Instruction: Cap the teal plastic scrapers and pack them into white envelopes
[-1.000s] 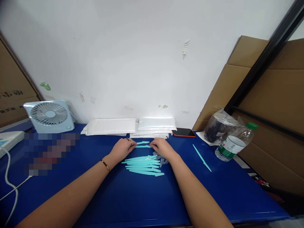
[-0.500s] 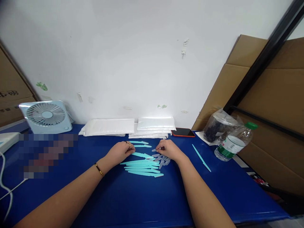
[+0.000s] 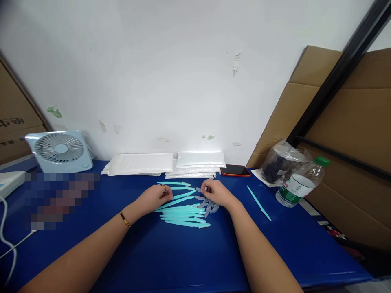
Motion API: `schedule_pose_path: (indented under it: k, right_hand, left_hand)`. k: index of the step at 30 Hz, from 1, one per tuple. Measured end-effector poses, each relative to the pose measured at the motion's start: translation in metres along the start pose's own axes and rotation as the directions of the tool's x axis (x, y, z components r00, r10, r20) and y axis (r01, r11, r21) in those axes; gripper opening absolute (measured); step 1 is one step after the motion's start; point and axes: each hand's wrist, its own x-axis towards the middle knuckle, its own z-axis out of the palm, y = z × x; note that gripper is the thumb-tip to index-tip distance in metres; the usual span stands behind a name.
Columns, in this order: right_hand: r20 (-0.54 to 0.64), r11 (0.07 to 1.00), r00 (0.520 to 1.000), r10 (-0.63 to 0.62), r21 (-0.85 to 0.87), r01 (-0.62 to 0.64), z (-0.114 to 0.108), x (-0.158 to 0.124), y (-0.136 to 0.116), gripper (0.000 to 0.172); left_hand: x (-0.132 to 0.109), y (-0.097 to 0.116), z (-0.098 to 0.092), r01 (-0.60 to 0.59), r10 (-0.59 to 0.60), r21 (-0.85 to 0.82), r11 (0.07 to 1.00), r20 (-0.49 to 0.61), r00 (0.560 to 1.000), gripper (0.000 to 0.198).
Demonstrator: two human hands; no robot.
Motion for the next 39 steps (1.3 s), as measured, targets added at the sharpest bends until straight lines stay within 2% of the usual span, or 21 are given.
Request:
schedule_pose_path:
  k: [2, 5, 8, 12, 16, 22, 29, 35, 39]
  right_hand:
    - [-0.021, 0.999, 1.000, 0.009, 0.045, -0.008, -0.003, -0.002, -0.002, 0.011]
    - [-0.076, 0.999, 0.997, -0.015, 0.049, 0.018, -0.006, -0.003, -0.007, 0.009]
    - [-0.180, 0.995, 0.980, -0.088, -0.069, 0.076, -0.005, -0.003, -0.012, 0.006]
    - [-0.260, 0.943, 0.934, -0.245, -0.286, 0.167, -0.005, -0.002, -0.017, 0.013]
    - [-0.263, 0.929, 0.907, -0.328, -0.265, 0.259, -0.005, -0.003, -0.024, 0.015]
    - [-0.299, 0.960, 0.912, -0.281, -0.088, 0.267, -0.004, -0.005, -0.033, 0.013]
    - [-0.286, 0.952, 0.908, -0.307, -0.078, 0.297, -0.002, -0.004, -0.034, 0.013]
    - [-0.318, 0.933, 0.878, -0.359, -0.095, 0.347, -0.002, -0.004, -0.033, 0.011]
    - [-0.285, 0.923, 0.879, -0.382, -0.068, 0.379, 0.003, -0.002, -0.038, 0.012]
  left_hand:
    - [0.001, -0.002, 0.000, -0.016, 0.014, -0.029, 0.999, -0.064, 0.998, 0.023]
    - [0.002, -0.002, 0.000, -0.019, -0.001, -0.209, 0.978, -0.096, 0.995, 0.022]
    - [0.001, 0.000, -0.003, 0.059, -0.079, -0.403, 0.913, -0.035, 0.996, 0.020]
    - [0.000, 0.003, -0.006, 0.164, -0.182, -0.499, 0.851, 0.014, 0.983, 0.025]
    - [0.003, -0.005, -0.004, 0.167, -0.186, -0.537, 0.827, 0.020, 0.982, 0.025]
    - [0.007, -0.017, -0.003, 0.161, -0.197, -0.599, 0.785, 0.004, 0.980, 0.019]
    - [0.007, -0.018, -0.005, 0.163, -0.202, -0.623, 0.765, 0.008, 0.979, 0.015]
    - [0.007, -0.023, -0.005, 0.165, -0.205, -0.613, 0.773, 0.004, 0.979, 0.013]
    - [0.008, -0.018, -0.002, 0.153, -0.189, -0.570, 0.807, -0.005, 0.982, 0.013]
